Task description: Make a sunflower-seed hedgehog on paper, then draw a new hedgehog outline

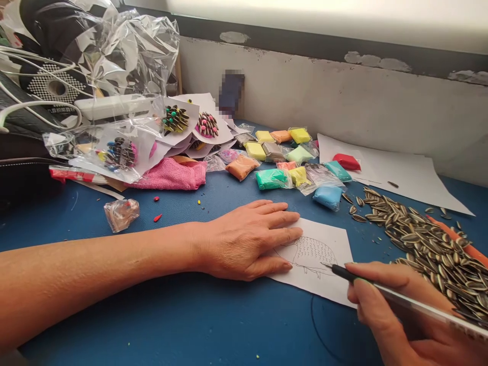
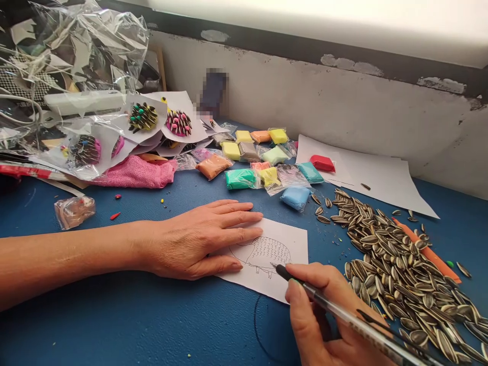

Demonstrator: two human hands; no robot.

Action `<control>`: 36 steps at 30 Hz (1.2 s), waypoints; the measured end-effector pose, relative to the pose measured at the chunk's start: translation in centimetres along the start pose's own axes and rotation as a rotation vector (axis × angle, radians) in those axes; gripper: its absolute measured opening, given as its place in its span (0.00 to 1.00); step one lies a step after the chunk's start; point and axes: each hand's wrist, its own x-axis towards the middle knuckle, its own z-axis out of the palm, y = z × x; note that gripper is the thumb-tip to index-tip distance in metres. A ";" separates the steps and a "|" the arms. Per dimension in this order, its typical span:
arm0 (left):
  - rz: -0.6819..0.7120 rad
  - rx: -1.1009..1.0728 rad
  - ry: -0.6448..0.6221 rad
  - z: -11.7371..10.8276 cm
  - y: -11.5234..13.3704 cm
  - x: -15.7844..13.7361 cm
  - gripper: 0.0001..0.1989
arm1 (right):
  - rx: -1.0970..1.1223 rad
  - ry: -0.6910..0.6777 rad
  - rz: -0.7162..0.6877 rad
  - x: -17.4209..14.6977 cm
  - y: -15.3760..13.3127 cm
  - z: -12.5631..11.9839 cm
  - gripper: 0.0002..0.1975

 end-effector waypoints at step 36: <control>0.007 0.017 0.005 0.0 0.0 0.0 0.26 | -0.011 -0.255 -0.134 0.4 -0.2 0.3 0.09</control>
